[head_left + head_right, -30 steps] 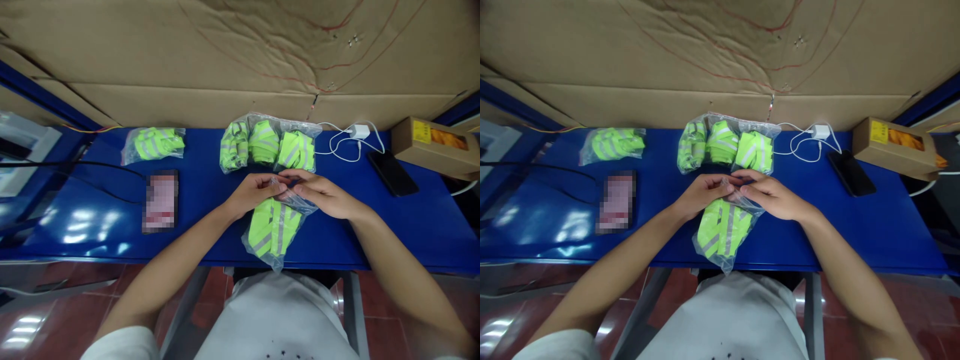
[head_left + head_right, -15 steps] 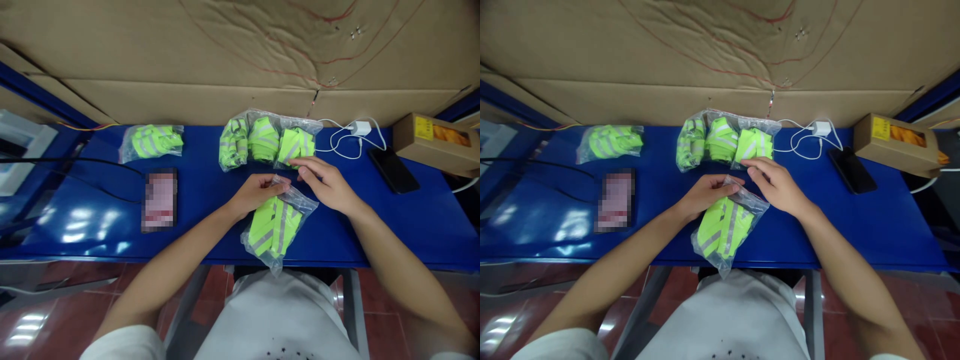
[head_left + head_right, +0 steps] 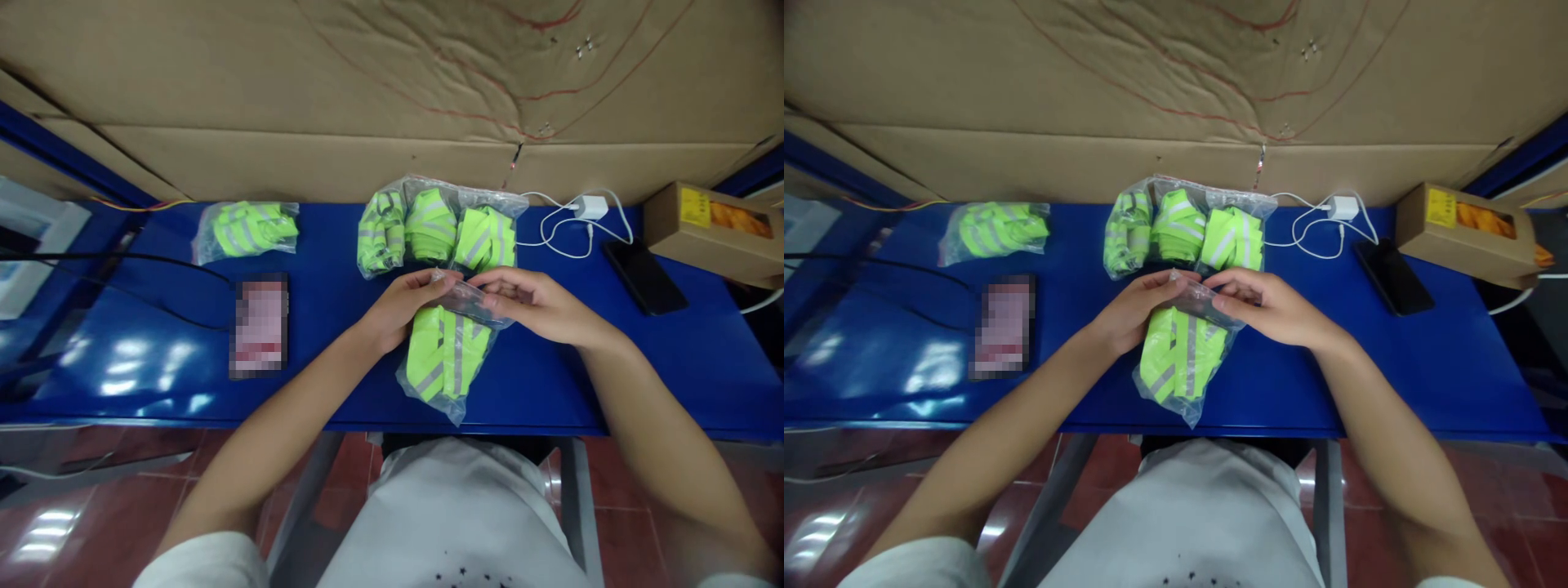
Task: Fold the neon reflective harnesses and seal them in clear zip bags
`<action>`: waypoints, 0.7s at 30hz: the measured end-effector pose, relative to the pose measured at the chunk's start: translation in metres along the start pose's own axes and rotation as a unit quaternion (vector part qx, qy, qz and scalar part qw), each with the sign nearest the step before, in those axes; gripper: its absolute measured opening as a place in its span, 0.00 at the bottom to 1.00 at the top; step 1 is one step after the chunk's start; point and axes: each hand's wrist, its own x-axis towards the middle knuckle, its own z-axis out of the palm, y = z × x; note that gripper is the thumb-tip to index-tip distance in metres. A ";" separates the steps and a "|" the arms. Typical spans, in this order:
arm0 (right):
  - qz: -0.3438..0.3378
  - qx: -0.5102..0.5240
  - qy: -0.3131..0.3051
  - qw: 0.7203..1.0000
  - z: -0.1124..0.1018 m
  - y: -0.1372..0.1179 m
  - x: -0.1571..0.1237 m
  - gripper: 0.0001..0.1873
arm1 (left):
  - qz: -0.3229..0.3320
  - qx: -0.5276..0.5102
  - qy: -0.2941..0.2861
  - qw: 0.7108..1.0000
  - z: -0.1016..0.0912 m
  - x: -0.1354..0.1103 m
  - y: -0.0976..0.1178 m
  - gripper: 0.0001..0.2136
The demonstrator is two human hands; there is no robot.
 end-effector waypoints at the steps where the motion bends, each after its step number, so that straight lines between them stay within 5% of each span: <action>1: 0.004 -0.003 0.009 1.000 -0.001 0.000 0.000 0.20 | -0.005 -0.009 -0.014 1.000 0.001 -0.001 0.000 0.18; 6: 0.028 -0.010 0.014 0.999 -0.004 0.005 0.004 0.20 | -0.030 0.006 -0.077 0.997 0.007 -0.005 -0.003 0.21; 21: 0.009 -0.018 0.001 1.000 -0.003 0.010 0.004 0.18 | -0.011 0.042 -0.120 0.992 0.007 -0.007 -0.004 0.21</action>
